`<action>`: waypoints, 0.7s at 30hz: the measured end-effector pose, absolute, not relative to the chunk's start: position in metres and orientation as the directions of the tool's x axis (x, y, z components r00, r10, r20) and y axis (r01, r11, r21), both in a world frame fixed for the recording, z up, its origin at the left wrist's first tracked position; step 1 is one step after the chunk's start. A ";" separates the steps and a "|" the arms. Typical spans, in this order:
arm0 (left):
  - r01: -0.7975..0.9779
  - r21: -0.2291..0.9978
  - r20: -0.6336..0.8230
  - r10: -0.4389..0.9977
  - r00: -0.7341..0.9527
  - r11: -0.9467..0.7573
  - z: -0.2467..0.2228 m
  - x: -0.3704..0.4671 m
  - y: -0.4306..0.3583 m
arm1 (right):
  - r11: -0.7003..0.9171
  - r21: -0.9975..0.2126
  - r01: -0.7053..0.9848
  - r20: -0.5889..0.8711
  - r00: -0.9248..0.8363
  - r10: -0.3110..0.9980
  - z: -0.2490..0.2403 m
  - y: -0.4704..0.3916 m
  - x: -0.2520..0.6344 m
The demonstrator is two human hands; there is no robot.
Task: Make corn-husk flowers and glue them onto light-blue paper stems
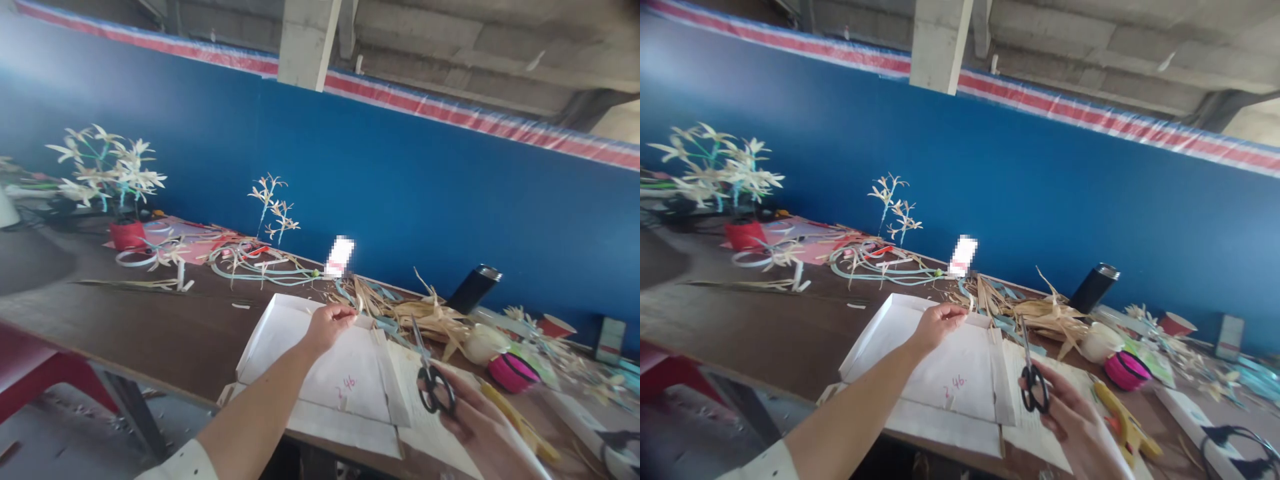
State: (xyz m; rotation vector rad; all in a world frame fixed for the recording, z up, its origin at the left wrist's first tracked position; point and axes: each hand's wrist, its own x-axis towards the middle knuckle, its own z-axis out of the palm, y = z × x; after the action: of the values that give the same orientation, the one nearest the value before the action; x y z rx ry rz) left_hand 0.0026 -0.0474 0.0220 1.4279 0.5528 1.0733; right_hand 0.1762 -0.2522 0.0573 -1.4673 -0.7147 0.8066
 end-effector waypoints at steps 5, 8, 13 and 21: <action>-0.218 0.932 0.361 0.782 0.507 -0.289 0.026 0.000 -0.053 | 0.004 -0.984 -0.176 -0.082 0.476 0.876 0.045 -0.234 0.144; -0.197 0.927 0.375 0.745 0.552 -0.320 0.029 -0.001 -0.055 | -0.022 -0.991 -0.133 -0.074 0.397 0.915 0.034 -0.227 0.141; -0.193 0.926 0.372 0.701 0.608 -0.324 0.028 0.000 -0.056 | -0.017 -0.995 -0.096 -0.049 0.344 0.938 0.028 -0.222 0.140; -0.230 0.940 0.342 0.665 0.664 -0.253 0.022 0.002 -0.055 | -0.005 -0.991 -0.132 -0.063 0.439 0.896 0.032 -0.217 0.129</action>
State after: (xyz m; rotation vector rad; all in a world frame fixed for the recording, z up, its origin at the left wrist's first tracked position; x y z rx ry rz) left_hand 0.0020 -0.0547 0.0220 1.6179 0.3645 0.8813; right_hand 0.1287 -0.2167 0.0319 -1.3235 -0.7615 0.9481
